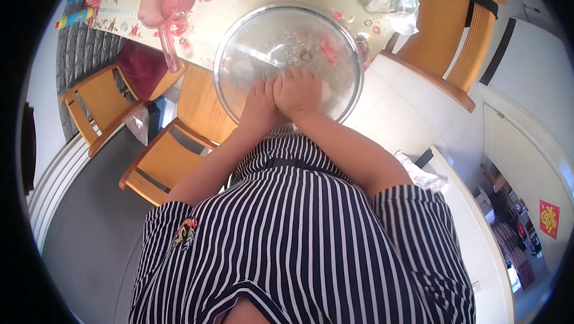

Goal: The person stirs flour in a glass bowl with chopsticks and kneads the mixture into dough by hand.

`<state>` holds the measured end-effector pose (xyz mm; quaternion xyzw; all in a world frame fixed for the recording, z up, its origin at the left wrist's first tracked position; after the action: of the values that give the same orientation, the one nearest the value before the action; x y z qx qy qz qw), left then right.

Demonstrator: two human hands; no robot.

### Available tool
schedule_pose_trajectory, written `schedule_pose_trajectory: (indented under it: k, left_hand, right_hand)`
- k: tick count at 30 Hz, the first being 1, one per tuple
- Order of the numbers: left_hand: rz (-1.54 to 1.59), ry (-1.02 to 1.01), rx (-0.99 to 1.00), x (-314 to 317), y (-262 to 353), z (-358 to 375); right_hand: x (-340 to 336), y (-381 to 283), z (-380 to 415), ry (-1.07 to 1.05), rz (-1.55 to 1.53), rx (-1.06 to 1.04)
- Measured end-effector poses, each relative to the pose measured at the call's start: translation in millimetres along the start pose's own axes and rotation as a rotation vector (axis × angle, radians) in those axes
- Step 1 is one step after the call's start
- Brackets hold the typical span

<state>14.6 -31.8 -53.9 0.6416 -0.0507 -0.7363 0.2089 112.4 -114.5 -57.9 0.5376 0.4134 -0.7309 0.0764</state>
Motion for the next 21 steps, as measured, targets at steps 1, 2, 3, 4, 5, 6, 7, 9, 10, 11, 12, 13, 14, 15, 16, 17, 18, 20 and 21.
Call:
schedule_pose_trajectory:
  k: [1,2,3,4,5,6,7,9,10,11,12,13,14,15,16,17,18,20,21]
  left_hand:
    - [0.042,-0.09,-0.062,0.1,-1.9,-8.1]
    - [0.082,-0.176,-0.125,-0.8,-5.8,-16.9]
    - [0.084,-0.177,-0.127,-0.4,-9.1,-21.6]
    - [0.1,-0.162,-0.127,-0.9,-11.1,-23.3]
    - [0.114,-0.142,-0.126,-1.8,-14.2,-26.9]
    - [0.109,-0.137,-0.122,-1.2,-18.2,-31.7]
    - [0.169,-0.192,-0.169,-0.1,-21.4,-35.3]
    - [0.223,-0.236,-0.21,-3.3,-25.9,-43.3]
    - [0.301,-0.285,-0.259,-8.2,-28.8,-47.0]
    - [0.379,-0.33,-0.307,-14.2,-30.1,-49.4]
    - [0.369,-0.308,-0.3,-26.2,-27.8,-54.5]
    - [0.365,-0.348,-0.357,-40.3,-25.4,-62.8]
    - [0.364,-0.402,-0.415,-52.4,-23.5,-68.4]
    - [0.361,-0.41,-0.413,-58.3,-21.0,-68.3]
    - [0.256,-0.193,-0.336,-63.6,-17.2,-65.5]
    - [0.152,0.028,-0.254,-68.0,-12.8,-64.2]
    - [0.155,0.024,-0.252,-71.8,-11.3,-64.8]
    - [0.077,0.136,-0.146,-80.8,-10.9,-67.9]
    - [0.079,0.128,-0.15,-72.1,-14.0,-71.1]
  right_hand:
    - [3.7,3.4,-8.0,0.057,-0.021,-0.049]
    - [7.3,7.7,-16.8,0.053,-0.022,-0.052]
    - [7.5,10.4,-23.9,0.052,-0.04,-0.082]
    - [7.5,11.5,-27.8,0.05,-0.059,-0.109]
    - [7.9,12.0,-33.1,0.051,-0.059,-0.11]
    - [6.6,11.1,-39.7,0.0,-0.077,-0.081]
    - [4.7,9.9,-44.6,-0.051,-0.094,-0.052]
    - [1.4,6.4,-54.1,-0.073,-0.087,-0.005]
    - [-0.8,4.4,-57.1,-0.104,-0.08,0.047]
    - [-3.3,3.1,-60.9,-0.089,-0.079,0.039]
    - [-1.1,5.2,-68.5,-0.17,-0.11,0.095]
    - [-4.5,4.0,-82.0,-0.248,-0.141,0.147]
    - [-7.8,4.5,-95.4,-0.232,-0.141,0.141]
    - [-20.4,-0.1,-103.9,-0.114,-0.133,0.112]
    - [-33.7,-5.1,-103.5,-0.007,-0.125,0.091]
    - [-49.4,-9.3,-103.9,-0.017,-0.125,0.105]
    - [-67.7,-13.1,-111.5,-0.012,-0.24,0.161]
    - [-64.3,-5.1,-116.2,0.0,-0.352,0.221]
    - [-40.6,3.3,-109.7,0.187,-0.234,-0.049]
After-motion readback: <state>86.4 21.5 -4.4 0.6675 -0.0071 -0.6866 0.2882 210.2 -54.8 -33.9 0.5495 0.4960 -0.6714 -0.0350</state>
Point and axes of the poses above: each hand's wrist, its own z-axis away from the middle knuckle, its own x-axis out of the palm, y = z × x, the point moved 1 cm from there along -z, towards the middle knuckle, and after that the axes turned 5 degrees about -z, right-handed, at the moved point
